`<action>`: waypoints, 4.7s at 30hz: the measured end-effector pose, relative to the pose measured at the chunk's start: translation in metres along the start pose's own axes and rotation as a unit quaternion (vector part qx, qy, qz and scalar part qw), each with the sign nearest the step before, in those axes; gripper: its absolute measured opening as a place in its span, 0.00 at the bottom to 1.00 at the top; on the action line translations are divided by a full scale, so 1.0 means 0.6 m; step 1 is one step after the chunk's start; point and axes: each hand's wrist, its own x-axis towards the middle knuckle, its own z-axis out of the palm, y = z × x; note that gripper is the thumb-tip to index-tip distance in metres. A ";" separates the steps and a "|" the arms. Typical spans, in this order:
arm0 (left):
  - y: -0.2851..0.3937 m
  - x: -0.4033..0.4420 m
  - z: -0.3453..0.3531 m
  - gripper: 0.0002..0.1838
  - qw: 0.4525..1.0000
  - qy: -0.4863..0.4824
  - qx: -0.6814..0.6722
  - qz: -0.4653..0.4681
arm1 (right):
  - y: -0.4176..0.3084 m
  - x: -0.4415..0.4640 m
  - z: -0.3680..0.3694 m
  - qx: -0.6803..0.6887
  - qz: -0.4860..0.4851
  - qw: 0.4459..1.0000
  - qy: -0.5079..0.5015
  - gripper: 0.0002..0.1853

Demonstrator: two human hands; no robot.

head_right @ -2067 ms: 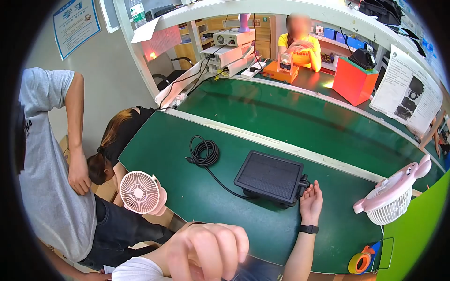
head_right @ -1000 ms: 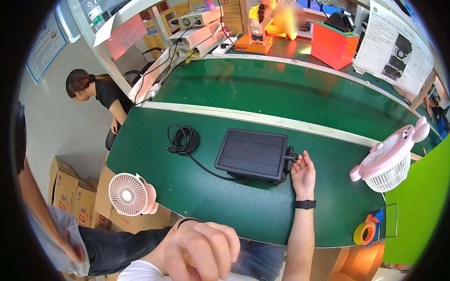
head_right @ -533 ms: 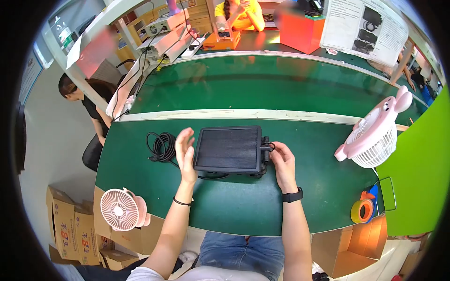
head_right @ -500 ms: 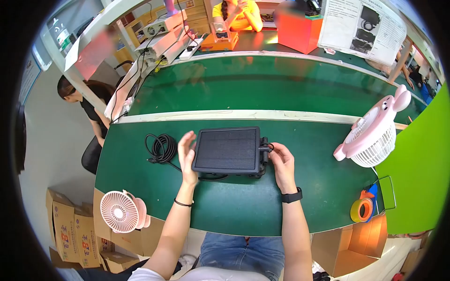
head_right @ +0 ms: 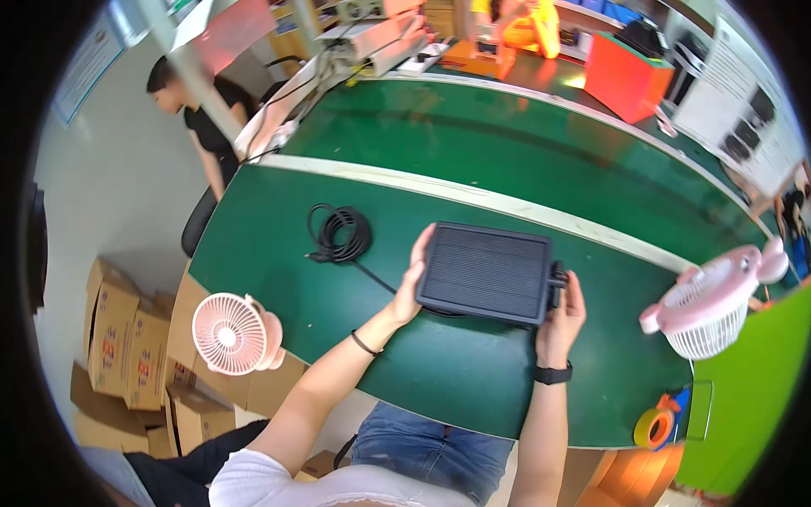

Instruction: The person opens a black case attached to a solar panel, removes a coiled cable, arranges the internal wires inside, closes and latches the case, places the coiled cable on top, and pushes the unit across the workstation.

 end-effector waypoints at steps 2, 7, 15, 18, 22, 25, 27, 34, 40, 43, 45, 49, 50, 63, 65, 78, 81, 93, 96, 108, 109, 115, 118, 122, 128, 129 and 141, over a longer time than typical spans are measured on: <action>0.003 0.005 -0.009 0.43 0.999 -0.032 -0.015 -0.010 | 0.011 0.005 -0.019 0.009 -0.004 1.000 0.009 0.21; 0.030 0.006 -0.015 0.35 0.995 -0.021 0.097 0.012 | 0.005 0.006 -0.015 -0.003 -0.014 1.000 0.015 0.21; 0.155 -0.012 -0.094 0.12 0.713 0.299 0.630 0.069 | 0.006 0.021 -0.030 0.003 -0.019 0.999 -0.042 0.22; 0.160 -0.054 -0.136 0.17 0.619 0.293 0.713 -0.151 | -0.002 0.019 -0.013 0.012 -0.013 0.998 -0.057 0.21; 0.139 -0.089 -0.150 0.21 0.626 0.262 0.708 -0.196 | -0.033 0.007 0.041 0.039 0.014 0.992 -0.119 0.30; 0.135 -0.094 -0.166 0.21 0.637 0.250 0.706 -0.180 | -0.013 0.001 0.024 -0.032 0.020 0.989 -0.144 0.41; 0.121 -0.087 -0.187 0.20 0.662 0.252 0.690 -0.149 | -0.010 -0.001 0.020 -0.040 0.017 0.986 -0.159 0.46; 0.021 -0.013 -0.275 0.18 0.848 0.234 0.470 -0.075 | -0.033 -0.010 0.039 -0.076 0.011 0.978 -0.191 0.50; 0.065 0.007 -0.185 0.50 0.930 0.311 -0.099 -0.168 | -0.036 -0.010 0.039 -0.076 -0.007 0.978 -0.197 0.48; 0.109 0.008 -0.124 0.46 0.971 0.237 0.006 -0.037 | -0.030 -0.003 0.031 -0.065 -0.023 0.974 -0.215 0.45; 0.154 0.007 -0.058 0.46 0.966 0.223 0.129 0.030 | -0.034 0.000 0.032 -0.062 -0.022 0.972 -0.224 0.44; 0.183 -0.002 0.032 0.46 0.894 0.184 0.359 0.198 | -0.040 -0.005 0.038 -0.075 -0.017 0.967 -0.243 0.44; 0.172 -0.005 0.048 0.42 0.890 0.158 0.357 0.234 | -0.040 -0.007 0.040 -0.083 -0.019 0.965 -0.248 0.43; 0.135 -0.004 0.139 0.20 0.800 -0.125 0.501 0.305 | -0.091 -0.038 0.057 -0.299 -0.357 0.875 -0.130 0.19; 0.136 -0.003 0.146 0.19 0.782 -0.116 0.520 0.324 | -0.097 -0.045 0.066 -0.347 -0.396 0.833 -0.168 0.16; 0.119 0.000 0.139 0.20 0.759 -0.113 0.517 0.380 | -0.071 -0.056 0.063 -0.407 -0.445 0.787 -0.132 0.17; 0.119 0.002 0.137 0.20 0.758 -0.120 0.514 0.383 | -0.074 -0.062 0.068 -0.404 -0.422 0.801 -0.131 0.17; 0.113 -0.014 0.149 0.30 0.679 -0.106 0.641 0.343 | -0.034 -0.047 0.057 -0.244 -0.380 0.888 -0.088 0.32; 0.105 -0.015 0.150 0.28 0.647 -0.073 0.671 0.355 | -0.043 -0.031 0.048 -0.221 -0.338 0.914 -0.045 0.25; 0.116 -0.014 0.133 0.23 0.665 -0.092 0.652 0.352 | -0.034 -0.016 0.046 -0.113 -0.096 0.987 -0.068 0.10; 0.120 -0.015 0.135 0.23 0.672 -0.091 0.649 0.344 | -0.037 -0.019 0.047 -0.169 -0.175 0.969 -0.049 0.11; 0.142 -0.017 0.135 0.21 0.746 -0.130 0.587 0.286 | -0.093 -0.058 0.065 -0.399 -0.485 0.761 -0.163 0.17; 0.161 -0.017 0.137 0.21 0.722 -0.152 0.611 0.288 | -0.071 -0.065 0.074 -0.448 -0.505 0.719 -0.161 0.21; 0.173 -0.027 0.153 0.13 0.671 -0.145 0.654 0.318 | -0.083 -0.066 0.073 -0.481 -0.488 0.716 -0.131 0.18; 0.156 -0.029 0.150 0.13 0.679 -0.111 0.628 0.365 | -0.077 -0.082 0.076 -0.519 -0.518 0.675 -0.083 0.17; 0.156 -0.030 0.149 0.13 0.680 -0.112 0.625 0.368 | -0.079 -0.085 0.078 -0.523 -0.518 0.672 -0.084 0.17; 0.154 -0.018 0.149 0.10 0.660 -0.119 0.634 0.386 | -0.093 -0.091 0.099 -0.558 -0.449 0.689 -0.112 0.13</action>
